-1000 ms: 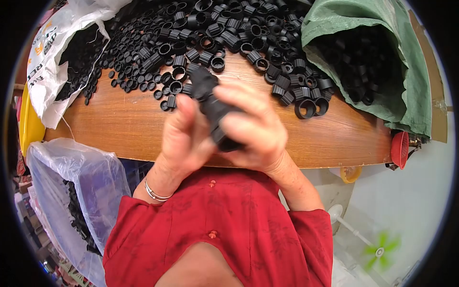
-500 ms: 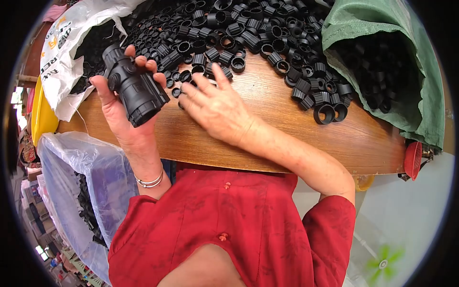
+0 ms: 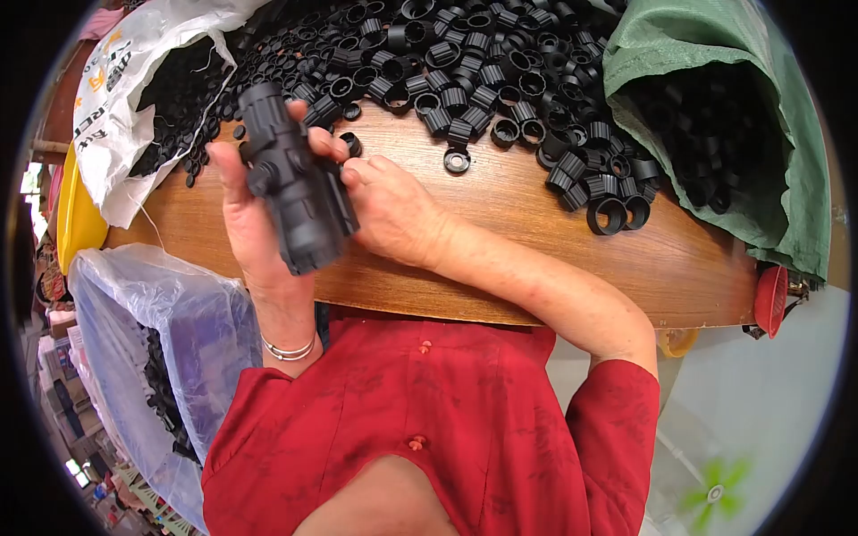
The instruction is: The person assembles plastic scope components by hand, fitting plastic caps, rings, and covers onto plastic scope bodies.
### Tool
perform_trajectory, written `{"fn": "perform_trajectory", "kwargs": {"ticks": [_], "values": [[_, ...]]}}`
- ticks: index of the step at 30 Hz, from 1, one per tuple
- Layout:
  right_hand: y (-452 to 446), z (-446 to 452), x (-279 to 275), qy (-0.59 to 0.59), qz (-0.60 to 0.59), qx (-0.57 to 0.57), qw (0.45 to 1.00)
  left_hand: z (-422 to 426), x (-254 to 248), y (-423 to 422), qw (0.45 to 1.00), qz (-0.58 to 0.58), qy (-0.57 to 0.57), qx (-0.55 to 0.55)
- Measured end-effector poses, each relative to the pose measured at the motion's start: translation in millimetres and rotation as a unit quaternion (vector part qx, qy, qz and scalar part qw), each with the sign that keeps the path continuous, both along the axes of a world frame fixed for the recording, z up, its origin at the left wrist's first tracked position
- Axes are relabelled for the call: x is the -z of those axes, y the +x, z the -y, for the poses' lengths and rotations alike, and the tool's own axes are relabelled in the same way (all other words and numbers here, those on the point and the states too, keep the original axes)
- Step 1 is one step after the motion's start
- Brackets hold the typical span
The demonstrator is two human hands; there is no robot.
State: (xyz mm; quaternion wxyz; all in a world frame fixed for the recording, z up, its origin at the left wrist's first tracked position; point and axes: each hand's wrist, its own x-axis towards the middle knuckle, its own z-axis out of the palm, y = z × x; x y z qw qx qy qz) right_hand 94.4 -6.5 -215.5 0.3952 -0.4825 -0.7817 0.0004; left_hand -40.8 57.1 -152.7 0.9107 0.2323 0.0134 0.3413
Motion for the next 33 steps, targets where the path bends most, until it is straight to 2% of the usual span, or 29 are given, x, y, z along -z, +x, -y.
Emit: {"fn": "perform_trajectory", "kwargs": {"ticks": [2,5,6,9,11,12,15,17,18,21,25,29,30,32,33], "values": [[-2.0,-4.7,3.8,0.017,-0.028,0.006,0.999,5.7,2.3,3.7,1.000,-0.006,0.011,0.014],[5.5,8.8,0.0,-0.135,-0.099,0.070,0.983,8.0,7.1,5.2,0.999,-0.031,0.028,0.007],[12.2,16.2,-7.1,-0.110,-0.061,0.080,0.989,6.6,13.5,4.2,0.998,-0.047,0.039,-0.003],[34.7,34.5,-31.6,-0.126,-0.159,0.111,0.973,16.6,4.8,9.9,0.987,-0.135,0.062,-0.066],[35.9,45.5,-50.4,-0.170,-0.414,0.097,0.889,18.1,8.0,12.7,0.980,-0.169,0.082,-0.073],[35.7,52.1,-63.0,-0.167,-0.497,0.051,0.850,20.8,7.7,16.3,0.975,-0.186,0.092,-0.084],[39.2,65.2,-82.7,-0.101,-0.332,-0.042,0.937,27.2,11.6,23.1,0.975,-0.203,0.067,-0.065],[27.4,72.7,-86.3,-0.094,-0.256,0.043,0.961,34.3,10.3,29.5,0.968,-0.221,0.096,-0.068],[27.6,71.8,-83.2,-0.046,-0.219,0.075,0.972,38.3,5.7,31.8,0.966,-0.224,0.113,-0.057],[19.7,85.4,-81.3,-0.200,-0.462,0.093,0.859,42.2,-6.1,31.1,0.942,-0.273,0.182,-0.068],[25.2,87.1,-70.9,-0.250,-0.659,0.024,0.709,51.6,-2.1,33.8,0.930,-0.280,0.223,-0.086],[31.4,91.5,-75.9,-0.247,-0.591,0.029,0.767,51.3,8.9,34.3,0.922,-0.251,0.283,-0.076],[31.0,93.9,-74.3,-0.248,-0.570,0.041,0.782,51.4,1.9,34.8,0.921,-0.287,0.260,-0.049],[29.2,97.7,-67.1,-0.246,-0.525,0.062,0.813,45.9,1.6,34.1,0.903,-0.317,0.286,-0.047],[30.0,98.6,-65.5,-0.214,-0.469,0.063,0.854,44.3,1.7,33.6,0.894,-0.333,0.297,-0.046]]}}
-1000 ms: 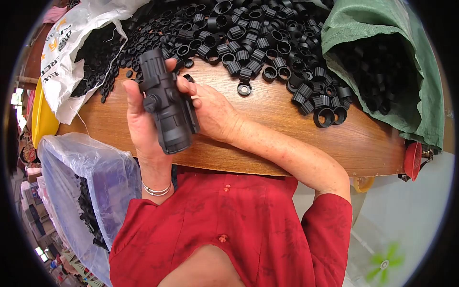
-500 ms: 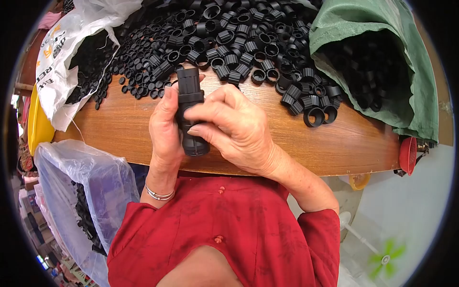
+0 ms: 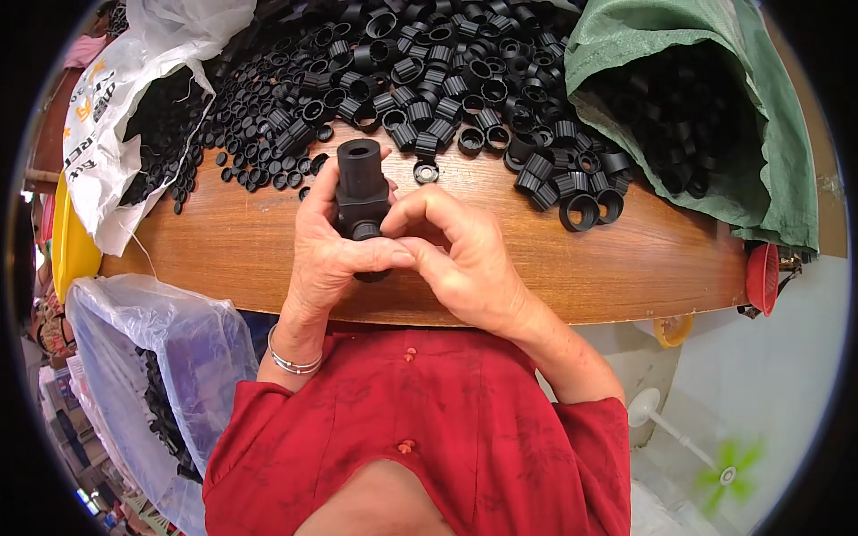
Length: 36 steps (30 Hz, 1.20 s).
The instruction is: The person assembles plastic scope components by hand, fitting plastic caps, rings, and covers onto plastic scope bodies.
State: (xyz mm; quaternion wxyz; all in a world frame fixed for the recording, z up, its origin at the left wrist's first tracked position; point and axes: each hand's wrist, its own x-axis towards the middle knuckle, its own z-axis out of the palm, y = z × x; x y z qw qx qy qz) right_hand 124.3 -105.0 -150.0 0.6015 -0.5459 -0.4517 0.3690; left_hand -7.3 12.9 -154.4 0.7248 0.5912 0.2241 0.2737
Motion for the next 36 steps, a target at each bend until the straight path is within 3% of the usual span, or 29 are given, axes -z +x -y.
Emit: {"fn": "perform_trajectory", "kwargs": {"ticks": [2,8,10,12,14,17,18,19,20,21,22,24,25,27,28,29,30,32,34,36], "values": [[1.9,2.0,2.6,0.063,0.139,0.005,0.988,1.0,-5.5,-1.8,1.000,0.000,-0.020,-0.010],[-28.3,4.6,-1.4,0.111,0.221,0.078,0.966,-6.1,-16.3,-2.9,0.995,0.028,-0.073,-0.058],[-35.7,3.1,7.8,0.150,0.252,0.111,0.949,-9.0,-10.3,-1.4,0.987,0.082,-0.117,-0.069],[-36.0,2.1,10.2,0.164,0.305,0.126,0.930,-3.4,-5.1,4.9,0.942,0.199,-0.260,-0.078],[-26.8,-2.3,13.1,0.191,0.348,0.142,0.907,6.9,0.3,11.3,0.936,0.232,-0.255,-0.068],[5.4,3.1,1.6,0.209,0.211,0.063,0.953,5.8,-2.8,11.0,0.919,0.272,-0.285,-0.028],[7.9,9.9,-7.5,0.133,0.040,0.077,0.987,-5.3,4.4,3.6,0.899,0.281,-0.334,0.032],[22.3,7.7,-28.1,0.072,-0.059,0.040,0.995,-18.5,17.5,-3.1,0.874,0.287,-0.381,0.093],[43.6,6.5,-36.0,0.005,-0.080,-0.004,0.997,-15.3,13.8,0.2,0.883,0.244,-0.388,0.097],[64.4,3.7,-40.7,-0.022,-0.050,-0.080,0.995,-12.1,10.1,3.4,0.890,0.201,-0.396,0.103],[79.7,-2.7,-45.8,-0.049,-0.018,-0.157,0.986,-14.0,8.1,4.1,0.876,0.194,-0.386,0.216],[92.1,-21.4,-68.6,-0.168,0.143,-0.274,0.936,1.4,-5.8,8.6,0.866,0.078,-0.421,0.257],[93.7,-28.9,-60.4,-0.144,0.130,-0.289,0.937,3.8,5.3,12.3,0.854,0.067,-0.414,0.308],[99.3,-43.2,-67.0,-0.168,0.162,-0.272,0.933,2.8,13.5,15.9,0.842,0.036,-0.410,0.349],[101.8,-51.9,-68.7,-0.181,0.177,-0.265,0.930,4.5,13.9,16.4,0.887,0.029,-0.356,0.294],[103.2,-66.4,-60.3,-0.202,0.224,-0.137,0.944,8.1,15.0,17.2,0.924,0.020,-0.299,0.236],[106.8,-79.0,-47.9,-0.091,0.389,-0.023,0.916,10.1,16.7,17.5,0.955,0.010,-0.239,0.177],[116.6,-109.4,-21.2,0.020,0.585,0.111,0.803,8.7,26.4,19.0,0.952,0.059,-0.264,0.146],[117.0,-137.4,-10.5,0.073,0.566,0.093,0.816,10.0,29.4,23.0,0.928,0.121,-0.332,0.118],[115.6,-159.6,4.2,0.063,0.588,0.073,0.803,5.5,36.9,20.5,0.934,0.108,-0.320,0.120]]}}
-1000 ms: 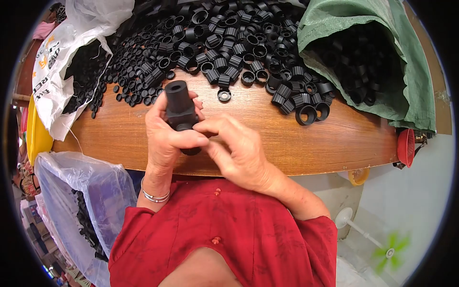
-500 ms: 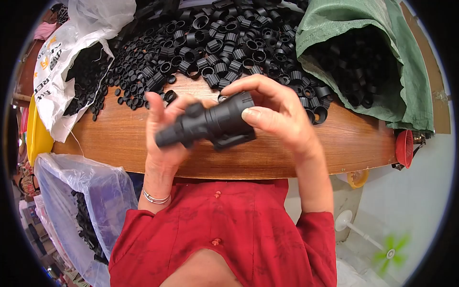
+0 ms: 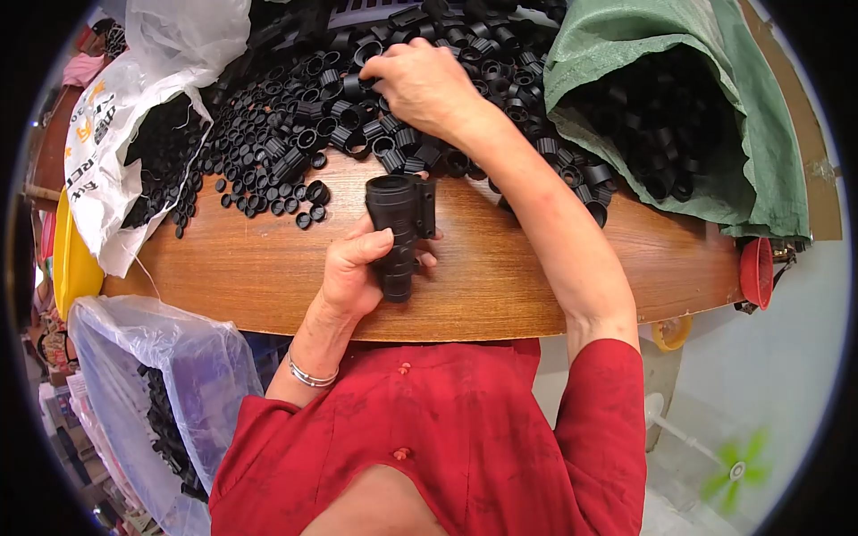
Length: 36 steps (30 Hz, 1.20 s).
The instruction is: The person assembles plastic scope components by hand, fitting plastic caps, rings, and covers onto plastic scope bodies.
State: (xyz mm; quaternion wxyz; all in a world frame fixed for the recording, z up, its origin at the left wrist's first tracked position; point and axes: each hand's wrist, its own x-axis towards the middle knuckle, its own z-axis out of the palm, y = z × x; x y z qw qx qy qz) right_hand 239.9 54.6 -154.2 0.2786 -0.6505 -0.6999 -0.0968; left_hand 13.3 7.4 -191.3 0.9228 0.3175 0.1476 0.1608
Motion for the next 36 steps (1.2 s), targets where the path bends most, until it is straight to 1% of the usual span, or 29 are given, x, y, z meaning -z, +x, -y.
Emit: {"fn": "perform_trajectory", "kwargs": {"ticks": [2,3,5,6,7,10,11,12,14,15,17,18,19,21,22,24,27,30,31,34,35,36], "values": [[-11.0,-11.0,6.9,-0.027,0.071,0.034,0.997,-4.6,4.0,-3.7,1.000,-0.012,0.012,0.006],[-14.6,-14.5,12.0,-0.041,0.096,0.058,0.993,-3.7,1.9,-2.7,1.000,-0.010,0.015,-0.011],[-10.7,-17.5,16.6,-0.057,0.116,0.065,0.990,-0.4,-3.9,-1.3,0.999,-0.005,0.020,-0.051],[-9.1,-17.2,18.4,-0.066,0.125,0.068,0.988,-0.6,-4.6,-1.9,0.999,0.006,0.019,-0.050],[-6.3,-12.1,20.6,-0.027,0.116,0.063,0.991,-1.7,-5.0,-1.7,0.998,0.018,0.018,-0.051],[0.1,8.7,20.0,0.017,0.117,0.088,0.989,-5.4,-2.0,-3.2,0.998,0.028,0.008,-0.047],[1.2,17.0,15.8,0.018,0.121,0.114,0.986,-6.0,-0.9,-3.1,0.999,0.028,0.004,-0.044],[1.3,24.5,9.8,-0.011,0.139,0.158,0.978,-5.4,-0.8,-2.8,0.999,0.031,0.005,-0.038],[8.4,31.9,8.2,-0.095,0.193,0.262,0.941,-4.7,-3.0,-2.5,0.999,0.036,0.011,-0.028],[9.6,34.5,5.7,-0.081,0.212,0.278,0.933,-4.2,-4.0,-2.3,0.999,0.036,0.011,-0.028],[7.9,26.4,1.6,-0.003,0.211,0.231,0.950,-3.3,-5.7,0.0,0.999,0.037,0.011,-0.023],[6.5,19.1,1.0,0.036,0.210,0.208,0.955,-3.1,-5.3,0.9,0.999,0.032,0.030,-0.030],[2.1,9.8,2.9,0.044,0.189,0.159,0.968,-2.7,-4.3,0.5,0.998,0.027,0.049,-0.037],[-12.5,-7.5,2.2,-0.005,0.078,0.074,0.994,-2.7,-4.3,-0.2,0.996,0.017,0.073,-0.045],[-14.5,-19.2,9.2,0.018,0.034,0.012,0.999,-2.9,-4.9,-0.5,0.996,0.012,0.076,-0.046],[-20.3,-37.4,18.7,-0.023,0.040,0.001,0.999,-1.3,-4.9,-1.6,0.995,0.002,0.090,-0.053],[-29.6,-52.6,26.9,-0.079,0.079,0.028,0.993,0.2,-4.2,-1.8,0.990,-0.013,0.123,-0.070],[-26.5,-58.9,16.3,-0.160,0.072,0.060,0.983,0.4,-0.3,-1.4,0.983,-0.030,0.155,-0.091],[-24.1,-56.6,11.2,-0.161,0.041,0.056,0.984,0.3,0.7,-1.6,0.981,-0.037,0.164,-0.095],[-19.4,-41.2,-4.3,-0.223,0.016,0.039,0.974,2.2,-8.0,-2.3,0.975,-0.050,0.192,-0.104],[-14.9,-35.7,-2.4,-0.196,0.023,0.010,0.980,3.6,-11.1,-2.4,0.972,-0.054,0.201,-0.105],[-11.6,-29.7,1.0,-0.141,0.023,0.010,0.990,3.9,-9.6,-1.5,0.965,-0.038,0.230,-0.121]]}}
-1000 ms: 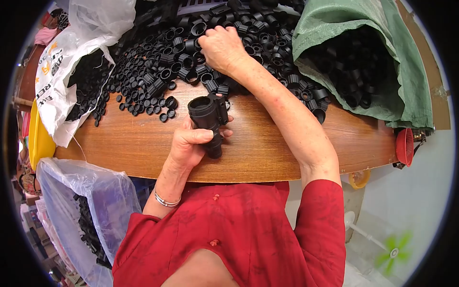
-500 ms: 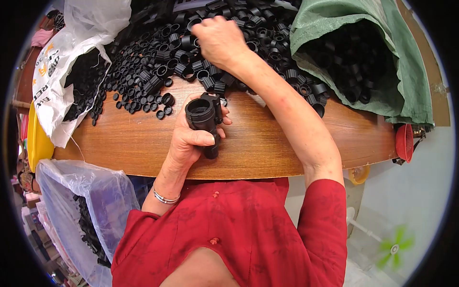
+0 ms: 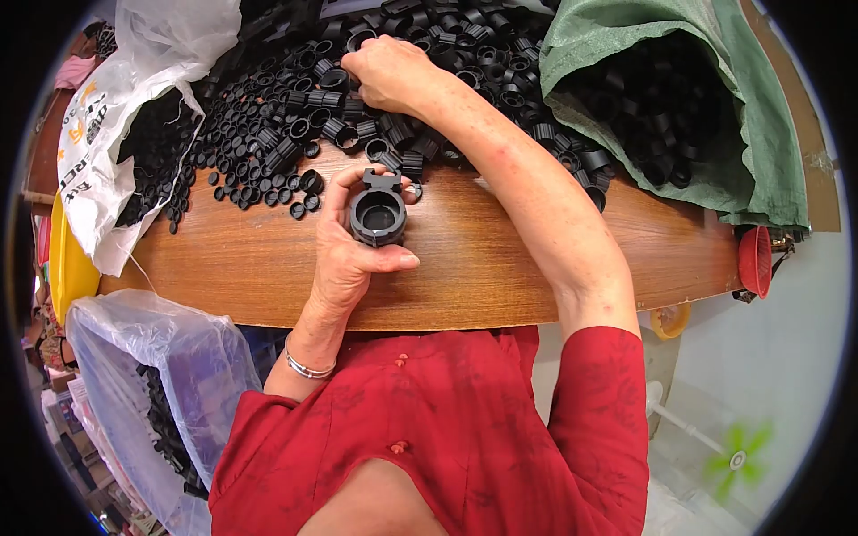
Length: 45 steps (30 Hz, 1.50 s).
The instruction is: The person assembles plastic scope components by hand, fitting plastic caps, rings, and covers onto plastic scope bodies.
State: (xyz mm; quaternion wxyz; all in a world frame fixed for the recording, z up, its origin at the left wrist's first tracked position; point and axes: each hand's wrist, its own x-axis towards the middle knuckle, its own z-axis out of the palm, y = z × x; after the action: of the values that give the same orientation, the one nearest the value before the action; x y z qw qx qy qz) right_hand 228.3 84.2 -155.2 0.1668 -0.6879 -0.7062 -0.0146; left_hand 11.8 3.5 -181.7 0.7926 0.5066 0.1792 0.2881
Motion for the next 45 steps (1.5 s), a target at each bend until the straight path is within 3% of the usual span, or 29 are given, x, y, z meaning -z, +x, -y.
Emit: {"fn": "perform_trajectory", "kwargs": {"ticks": [3,4,6,9,10,12,15,18,21,24,25,29,30,33,35,37,38,39,40,42,45], "values": [[4.0,23.9,2.1,0.166,-0.027,0.001,0.986,0.1,3.8,2.3,0.995,0.031,0.083,-0.032],[1.9,34.5,-9.0,0.170,-0.051,0.008,0.984,0.7,1.9,2.4,0.993,0.035,0.104,-0.041],[-7.9,69.4,-35.7,0.085,-0.269,0.050,0.958,0.2,0.3,1.9,0.988,0.045,0.138,-0.060],[-14.9,109.9,-40.7,0.031,-0.597,0.045,0.800,-0.8,1.4,2.0,0.984,0.074,0.146,-0.071],[-18.5,123.2,-41.5,0.003,-0.645,0.039,0.764,-2.0,4.0,2.8,0.985,0.090,0.129,-0.063],[-23.5,146.8,-39.8,-0.026,-0.638,0.091,0.765,-4.2,3.9,3.1,0.993,0.102,0.055,-0.012],[-34.8,164.8,-23.5,0.021,-0.592,0.131,0.795,4.3,-7.0,-0.7,0.988,0.087,-0.105,0.074],[-45.2,174.9,-17.8,0.067,-0.547,0.152,0.821,1.9,-13.0,-3.7,0.981,0.038,-0.125,0.141],[-52.6,178.9,-14.6,0.028,-0.552,0.161,0.818,3.3,-14.3,-0.8,0.962,0.093,-0.209,0.148],[-47.5,180.4,-3.6,0.070,-0.488,0.130,0.861,-2.5,-11.2,-3.5,0.941,0.132,-0.268,0.161],[-54.9,180.2,-5.2,0.147,-0.515,0.099,0.838,-4.9,-11.8,-4.8,0.933,0.137,-0.293,0.158],[-51.2,194.3,-11.7,0.108,-0.504,-0.048,0.855,-15.6,-8.8,-8.7,0.895,0.175,-0.373,0.170],[-49.2,196.3,-5.5,0.106,-0.514,-0.038,0.850,-16.4,-9.3,-8.7,0.885,0.186,-0.388,0.180],[-42.8,201.8,1.8,0.088,-0.521,0.009,0.849,-13.7,-6.6,-6.3,0.932,0.152,-0.271,0.186],[-45.9,198.4,-2.3,0.176,-0.537,0.001,0.825,-3.0,-18.2,-1.9,0.960,0.111,-0.224,0.125],[-46.9,201.3,-4.2,0.221,-0.569,-0.010,0.792,0.3,-16.3,-0.9,0.990,0.052,-0.072,0.108],[-51.7,204.9,-10.6,0.219,-0.536,-0.017,0.815,3.0,-13.8,-2.8,0.995,0.016,0.014,0.096],[-57.0,207.5,-23.1,0.216,-0.502,-0.025,0.837,7.0,-18.3,-3.2,0.995,-0.016,0.030,0.095],[-61.4,208.6,-30.1,0.214,-0.466,-0.034,0.858,6.5,-11.7,-1.4,0.985,-0.041,0.157,0.062],[-66.1,203.4,-29.4,0.238,-0.350,-0.091,0.901,11.4,-17.0,1.9,0.990,-0.013,0.131,0.053],[-78.3,204.7,-27.3,0.245,-0.354,-0.054,0.901,12.5,-23.7,0.9,0.995,-0.030,0.066,0.073]]}}
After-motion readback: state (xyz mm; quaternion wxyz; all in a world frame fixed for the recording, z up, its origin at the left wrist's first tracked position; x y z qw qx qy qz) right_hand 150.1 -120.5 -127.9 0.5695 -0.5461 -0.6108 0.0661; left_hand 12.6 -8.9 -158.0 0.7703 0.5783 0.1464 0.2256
